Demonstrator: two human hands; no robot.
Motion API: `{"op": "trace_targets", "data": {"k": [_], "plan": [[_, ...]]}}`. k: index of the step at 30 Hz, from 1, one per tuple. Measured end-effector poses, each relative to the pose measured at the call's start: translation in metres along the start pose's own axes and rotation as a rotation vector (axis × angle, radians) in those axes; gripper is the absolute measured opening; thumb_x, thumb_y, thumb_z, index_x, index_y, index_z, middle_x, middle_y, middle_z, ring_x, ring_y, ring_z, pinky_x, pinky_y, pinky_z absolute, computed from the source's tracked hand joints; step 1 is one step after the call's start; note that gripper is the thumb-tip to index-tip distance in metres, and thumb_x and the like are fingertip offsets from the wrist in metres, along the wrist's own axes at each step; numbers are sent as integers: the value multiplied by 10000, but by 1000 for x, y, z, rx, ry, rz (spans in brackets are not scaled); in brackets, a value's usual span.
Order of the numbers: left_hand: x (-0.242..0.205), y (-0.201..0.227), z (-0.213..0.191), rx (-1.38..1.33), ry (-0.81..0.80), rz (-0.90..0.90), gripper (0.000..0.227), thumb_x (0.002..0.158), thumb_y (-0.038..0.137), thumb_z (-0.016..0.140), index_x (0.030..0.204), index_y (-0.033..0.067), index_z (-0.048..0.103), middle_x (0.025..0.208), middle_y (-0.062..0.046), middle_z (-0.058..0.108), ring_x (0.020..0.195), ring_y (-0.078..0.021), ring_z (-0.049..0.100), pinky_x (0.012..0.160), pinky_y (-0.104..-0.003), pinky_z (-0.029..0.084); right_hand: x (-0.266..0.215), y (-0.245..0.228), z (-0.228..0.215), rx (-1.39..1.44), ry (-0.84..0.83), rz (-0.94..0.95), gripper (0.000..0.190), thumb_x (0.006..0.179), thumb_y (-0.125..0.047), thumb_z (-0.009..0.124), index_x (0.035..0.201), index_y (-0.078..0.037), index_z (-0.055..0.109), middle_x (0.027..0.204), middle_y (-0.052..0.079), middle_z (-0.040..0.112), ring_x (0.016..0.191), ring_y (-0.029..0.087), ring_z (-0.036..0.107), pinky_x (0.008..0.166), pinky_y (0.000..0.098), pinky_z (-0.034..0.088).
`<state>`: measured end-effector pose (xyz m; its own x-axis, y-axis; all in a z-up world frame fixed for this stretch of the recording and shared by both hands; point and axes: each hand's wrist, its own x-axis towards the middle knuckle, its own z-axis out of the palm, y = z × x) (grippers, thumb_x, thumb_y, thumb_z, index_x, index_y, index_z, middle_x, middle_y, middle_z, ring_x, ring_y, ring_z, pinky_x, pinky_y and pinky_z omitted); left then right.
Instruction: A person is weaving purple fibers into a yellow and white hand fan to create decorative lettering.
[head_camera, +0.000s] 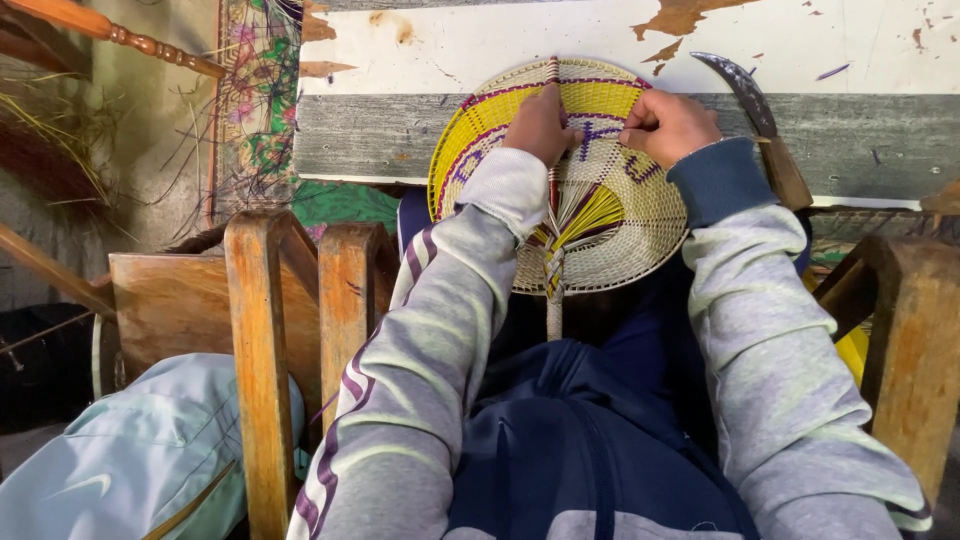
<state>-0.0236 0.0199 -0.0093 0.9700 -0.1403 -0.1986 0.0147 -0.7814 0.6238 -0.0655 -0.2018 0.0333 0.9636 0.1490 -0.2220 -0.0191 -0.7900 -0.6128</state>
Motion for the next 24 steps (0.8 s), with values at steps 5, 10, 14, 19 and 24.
{"op": "trace_targets", "data": {"k": [5, 10, 14, 19, 24], "plan": [[-1, 8, -2, 26, -30, -30, 508, 754, 303, 925, 989, 108, 520, 1095, -177, 620, 957, -350, 669, 874, -479, 555, 4, 2, 2, -22, -3, 13, 172, 945, -357, 794, 913, -258, 656, 896, -86, 707, 899, 218, 634, 998, 477, 257], [-7, 11, -7, 9, -49, -64, 516, 758, 332, 918, 995, 120, 512, 1157, -172, 585, 977, -363, 677, 894, -497, 554, 2, -2, 0, -35, -13, 22, 170, 960, -351, 780, 922, -251, 648, 913, -72, 708, 914, 236, 630, 994, 484, 252], [-9, 7, -13, -17, -71, -17, 458, 788, 358, 877, 972, 142, 517, 1098, -119, 598, 904, -303, 665, 863, -448, 533, 0, -6, -1, -38, -18, 32, 172, 963, -347, 778, 922, -243, 648, 935, -58, 715, 923, 251, 631, 1004, 500, 257], [0, -1, -23, -24, -134, 32, 304, 810, 320, 808, 883, 203, 537, 903, -10, 665, 807, -218, 595, 707, -394, 460, -1, -8, -3, -22, -29, 38, 168, 956, -338, 781, 910, -247, 648, 936, -69, 714, 926, 238, 625, 1019, 486, 246], [-16, 20, -39, -1, -174, -33, 362, 791, 271, 851, 905, 193, 516, 965, -26, 682, 833, -218, 612, 728, -392, 483, 3, 0, 2, -44, -1, 9, 176, 968, -366, 770, 906, -264, 641, 864, -95, 696, 866, 222, 628, 1013, 509, 256]]}}
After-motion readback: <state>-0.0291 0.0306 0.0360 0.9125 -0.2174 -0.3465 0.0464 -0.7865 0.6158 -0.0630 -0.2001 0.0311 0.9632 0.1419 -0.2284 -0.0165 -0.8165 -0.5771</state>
